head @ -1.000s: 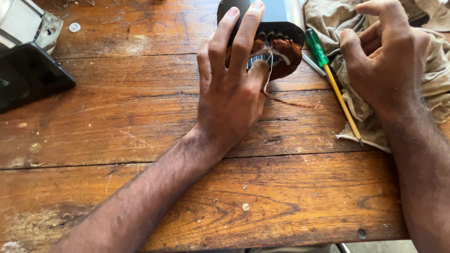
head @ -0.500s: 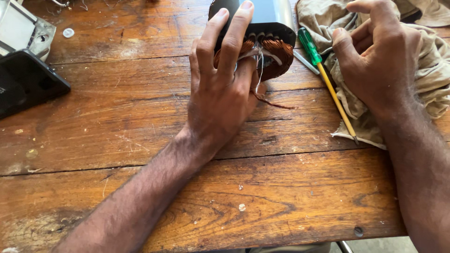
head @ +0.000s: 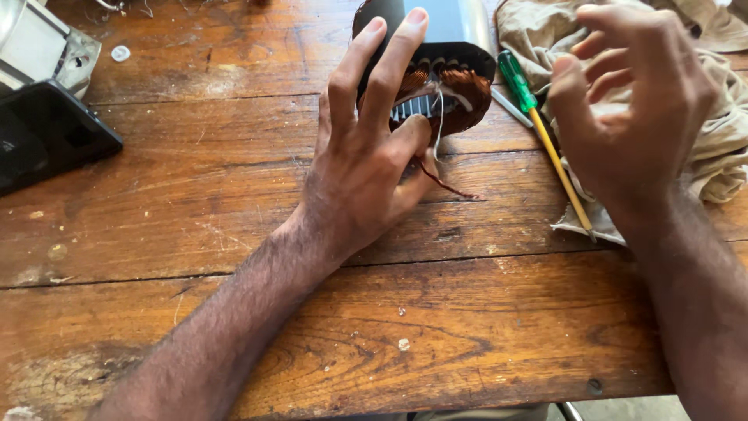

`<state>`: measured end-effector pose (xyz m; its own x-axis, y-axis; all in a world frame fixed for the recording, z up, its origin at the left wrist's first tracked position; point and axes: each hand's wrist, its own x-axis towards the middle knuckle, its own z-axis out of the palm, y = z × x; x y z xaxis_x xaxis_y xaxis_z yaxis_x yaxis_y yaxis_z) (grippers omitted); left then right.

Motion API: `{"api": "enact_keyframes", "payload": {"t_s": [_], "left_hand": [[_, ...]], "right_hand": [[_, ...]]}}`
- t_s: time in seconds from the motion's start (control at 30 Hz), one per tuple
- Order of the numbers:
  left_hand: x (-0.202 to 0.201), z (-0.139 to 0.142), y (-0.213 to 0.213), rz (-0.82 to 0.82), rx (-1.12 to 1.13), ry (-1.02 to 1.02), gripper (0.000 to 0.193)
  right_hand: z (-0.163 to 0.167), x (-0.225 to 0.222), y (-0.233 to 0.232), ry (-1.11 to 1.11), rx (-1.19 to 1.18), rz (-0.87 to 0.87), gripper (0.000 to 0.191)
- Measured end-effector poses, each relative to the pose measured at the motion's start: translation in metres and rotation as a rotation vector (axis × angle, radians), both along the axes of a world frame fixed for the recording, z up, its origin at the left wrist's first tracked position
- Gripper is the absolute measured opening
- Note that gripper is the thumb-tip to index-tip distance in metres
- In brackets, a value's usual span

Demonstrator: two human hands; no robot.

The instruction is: The person manipulates copper windings on a motor stator, using a pencil to adjust and separate wires. They rotate the stator to access different slots and continue to arrange the windings by hand.

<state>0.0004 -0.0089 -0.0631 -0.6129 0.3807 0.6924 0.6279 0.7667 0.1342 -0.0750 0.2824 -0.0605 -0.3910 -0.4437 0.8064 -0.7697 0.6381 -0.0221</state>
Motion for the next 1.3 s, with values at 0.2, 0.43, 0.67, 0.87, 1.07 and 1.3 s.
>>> {"api": "enact_keyframes", "payload": {"t_s": [0.2, 0.43, 0.67, 0.87, 1.07, 1.3], "left_hand": [[-0.001, -0.007, -0.002, -0.077, 0.077, -0.036, 0.011], [-0.005, -0.001, -0.014, -0.189, 0.089, -0.113, 0.012], [-0.006, 0.0, -0.018, -0.167, 0.051, -0.119, 0.01], [-0.006, -0.005, -0.018, -0.088, -0.008, 0.026, 0.013], [-0.006, -0.009, -0.003, -0.042, 0.068, 0.067, 0.016], [-0.006, -0.014, 0.002, 0.022, 0.065, 0.105, 0.019]], "right_hand": [[0.003, 0.005, -0.018, -0.007, 0.035, 0.03, 0.013], [0.007, 0.042, -0.059, -0.134, 0.29, 0.188, 0.027], [0.004, 0.051, -0.072, -0.235, 0.314, 0.107, 0.022], [0.017, 0.047, -0.06, -0.136, 0.278, 0.215, 0.012], [0.019, 0.046, -0.053, -0.093, 0.326, 0.234, 0.011], [0.008, 0.048, -0.058, -0.147, 0.351, 0.3, 0.014]]}}
